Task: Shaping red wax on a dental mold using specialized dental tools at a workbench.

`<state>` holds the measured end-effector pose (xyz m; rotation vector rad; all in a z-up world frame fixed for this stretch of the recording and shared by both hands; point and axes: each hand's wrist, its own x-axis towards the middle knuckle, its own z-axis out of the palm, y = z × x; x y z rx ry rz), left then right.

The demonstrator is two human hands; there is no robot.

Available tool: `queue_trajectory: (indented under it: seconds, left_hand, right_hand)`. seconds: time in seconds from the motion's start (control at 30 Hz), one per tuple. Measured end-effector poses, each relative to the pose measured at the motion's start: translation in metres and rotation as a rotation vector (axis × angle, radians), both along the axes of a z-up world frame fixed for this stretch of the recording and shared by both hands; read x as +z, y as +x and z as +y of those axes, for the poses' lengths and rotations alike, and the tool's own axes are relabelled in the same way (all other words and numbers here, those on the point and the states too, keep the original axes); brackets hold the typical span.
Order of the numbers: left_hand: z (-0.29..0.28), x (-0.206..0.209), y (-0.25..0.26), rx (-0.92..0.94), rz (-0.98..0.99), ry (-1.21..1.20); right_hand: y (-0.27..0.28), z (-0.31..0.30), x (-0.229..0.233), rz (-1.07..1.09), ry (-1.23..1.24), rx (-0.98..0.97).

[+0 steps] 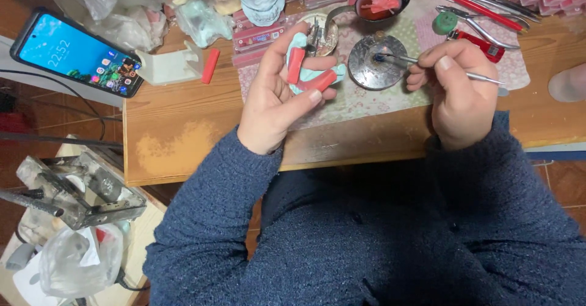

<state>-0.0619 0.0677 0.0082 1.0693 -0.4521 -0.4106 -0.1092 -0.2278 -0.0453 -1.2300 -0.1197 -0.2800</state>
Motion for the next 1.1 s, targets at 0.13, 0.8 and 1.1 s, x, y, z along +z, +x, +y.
queue_trajectory:
  seconds: [0.13,0.8,1.1]
  left_hand:
    - [0.000,-0.004,-0.002,0.028,-0.047,0.012]
    - [-0.016,0.027,0.005,0.093,-0.538,0.498]
    - [-0.010,0.006,0.009,0.094,-0.538,0.513]
  right_hand:
    - [-0.001,0.002,0.007,-0.007,-0.088,0.009]
    - [0.009,-0.002,0.001,0.165,0.122,0.018]
    - [0.013,-0.006,-0.005,0.227,0.101,0.066]
